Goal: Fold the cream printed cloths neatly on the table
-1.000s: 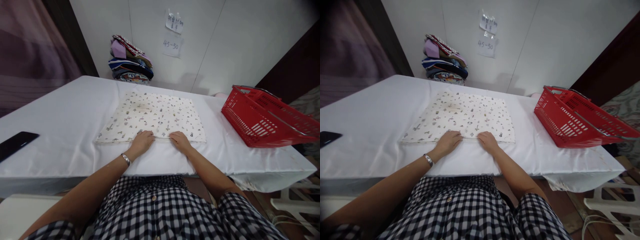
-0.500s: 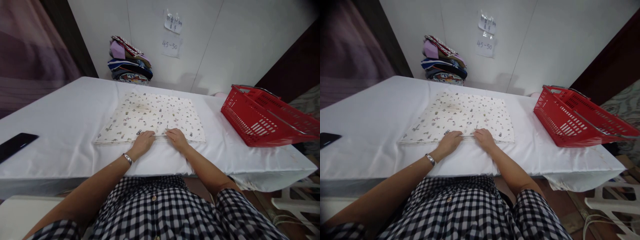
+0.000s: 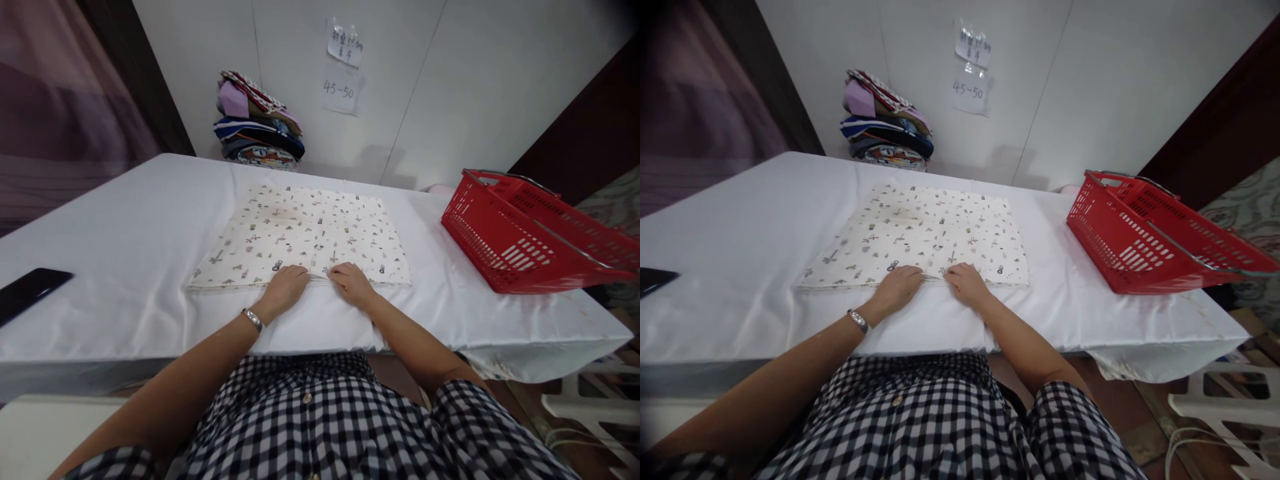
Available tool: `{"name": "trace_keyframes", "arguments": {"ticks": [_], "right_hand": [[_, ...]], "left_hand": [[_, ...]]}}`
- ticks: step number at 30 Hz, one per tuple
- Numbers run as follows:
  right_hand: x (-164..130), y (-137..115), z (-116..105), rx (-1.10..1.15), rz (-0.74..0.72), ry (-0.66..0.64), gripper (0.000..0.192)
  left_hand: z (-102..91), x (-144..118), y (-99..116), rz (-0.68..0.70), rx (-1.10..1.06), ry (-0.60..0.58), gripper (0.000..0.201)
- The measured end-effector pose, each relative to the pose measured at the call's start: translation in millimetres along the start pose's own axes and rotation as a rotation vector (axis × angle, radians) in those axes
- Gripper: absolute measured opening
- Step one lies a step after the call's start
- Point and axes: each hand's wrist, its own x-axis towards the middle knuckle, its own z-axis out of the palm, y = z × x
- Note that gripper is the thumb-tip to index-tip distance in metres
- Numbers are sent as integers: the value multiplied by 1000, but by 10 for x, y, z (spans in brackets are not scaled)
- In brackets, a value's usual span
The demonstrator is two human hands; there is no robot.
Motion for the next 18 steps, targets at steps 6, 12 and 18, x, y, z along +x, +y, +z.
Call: {"name": "trace_keyframes", "arguments": {"ticks": [6, 12, 18], "right_hand": [[-35, -39, -53, 114, -11, 55, 24], [286, 15, -46, 232, 165, 69, 22], [758, 239, 124, 63, 64, -77, 19]], "left_hand": [[-7, -19, 13, 17, -14, 57, 22], [2, -22, 13, 26, -23, 57, 23], [43, -44, -21, 52, 18, 88, 23]]}}
